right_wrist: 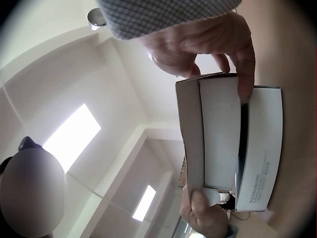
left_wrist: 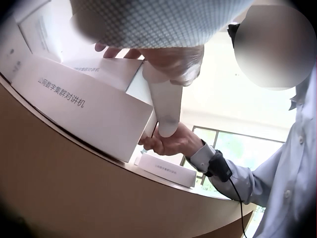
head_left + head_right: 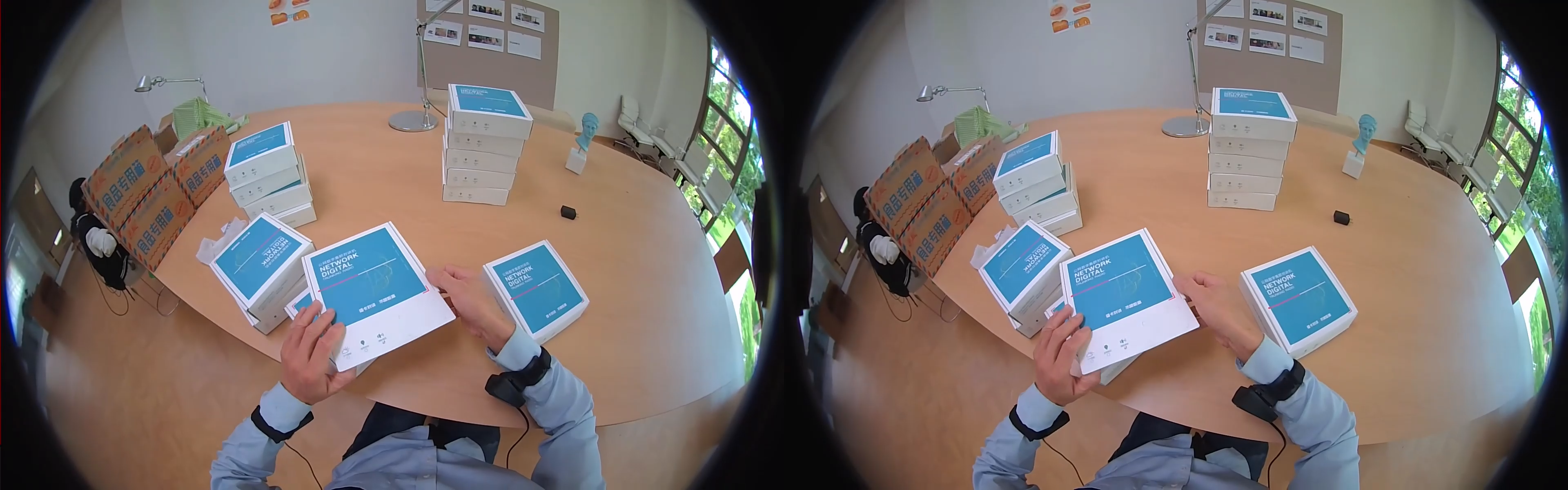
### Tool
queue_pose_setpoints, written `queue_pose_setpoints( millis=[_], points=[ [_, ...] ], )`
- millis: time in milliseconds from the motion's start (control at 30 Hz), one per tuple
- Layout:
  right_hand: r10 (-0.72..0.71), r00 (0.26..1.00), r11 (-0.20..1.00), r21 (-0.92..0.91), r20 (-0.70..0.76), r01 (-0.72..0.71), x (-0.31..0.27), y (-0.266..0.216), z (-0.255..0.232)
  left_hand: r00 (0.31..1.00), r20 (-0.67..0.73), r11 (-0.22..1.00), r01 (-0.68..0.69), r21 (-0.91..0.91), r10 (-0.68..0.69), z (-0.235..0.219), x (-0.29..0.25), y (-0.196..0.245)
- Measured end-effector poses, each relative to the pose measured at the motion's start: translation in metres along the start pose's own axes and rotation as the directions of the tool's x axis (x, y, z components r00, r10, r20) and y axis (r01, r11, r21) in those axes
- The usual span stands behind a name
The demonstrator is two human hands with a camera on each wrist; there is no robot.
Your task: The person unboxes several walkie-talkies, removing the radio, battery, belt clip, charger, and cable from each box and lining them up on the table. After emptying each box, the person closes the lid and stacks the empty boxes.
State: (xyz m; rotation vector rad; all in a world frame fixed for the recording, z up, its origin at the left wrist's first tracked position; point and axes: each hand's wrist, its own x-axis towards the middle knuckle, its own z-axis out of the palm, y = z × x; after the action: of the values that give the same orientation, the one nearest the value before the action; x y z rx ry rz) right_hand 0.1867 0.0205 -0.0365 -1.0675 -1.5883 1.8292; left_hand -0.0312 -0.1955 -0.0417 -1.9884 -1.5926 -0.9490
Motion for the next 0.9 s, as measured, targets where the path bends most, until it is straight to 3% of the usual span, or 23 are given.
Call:
queue_pose_setpoints(
  millis=[67,167,233,267,367,567,667,900],
  points=[
    [0.047,0.997,0.999,-0.018,0.066,-0.046,-0.004,-0.006,0.000,0.999,0.021,0.999,0.035,-0.031,-0.034,-0.007,0.004,0.003],
    [0.043,0.996,0.999,0.014,0.083,-0.044,-0.009,-0.011,0.002,0.980,-0.079,0.974,0.171,-0.149,-0.184,-0.016,0.017,0.008],
    [0.024,0.996,1.000,-0.005,0.087,-0.024,-0.010,-0.010,0.003,0.935,-0.142,0.915,0.274,-0.297,-0.326,-0.028,0.034,0.010],
    [0.003,0.997,1.000,-0.018,0.076,-0.002,-0.010,-0.010,0.003,0.931,-0.149,0.915,0.281,-0.289,-0.333,-0.035,0.042,0.010],
    [0.021,0.996,0.999,-0.041,0.082,-0.017,-0.003,-0.006,0.002,0.875,-0.116,0.821,0.386,-0.421,-0.470,-0.053,0.064,0.009],
    [0.024,0.995,0.999,-0.046,0.097,-0.019,0.000,-0.003,0.001,0.881,-0.186,0.833,0.316,-0.454,-0.435,-0.051,0.079,-0.005],
    [0.031,0.995,0.999,-0.046,0.097,-0.026,0.001,-0.002,-0.001,0.898,-0.175,0.867,0.313,-0.388,-0.403,-0.054,0.081,-0.002],
    [0.028,0.995,0.997,-0.072,0.101,-0.021,0.001,-0.004,-0.001,0.884,-0.138,0.829,0.351,-0.436,-0.447,-0.049,0.075,0.005]
  ],
)
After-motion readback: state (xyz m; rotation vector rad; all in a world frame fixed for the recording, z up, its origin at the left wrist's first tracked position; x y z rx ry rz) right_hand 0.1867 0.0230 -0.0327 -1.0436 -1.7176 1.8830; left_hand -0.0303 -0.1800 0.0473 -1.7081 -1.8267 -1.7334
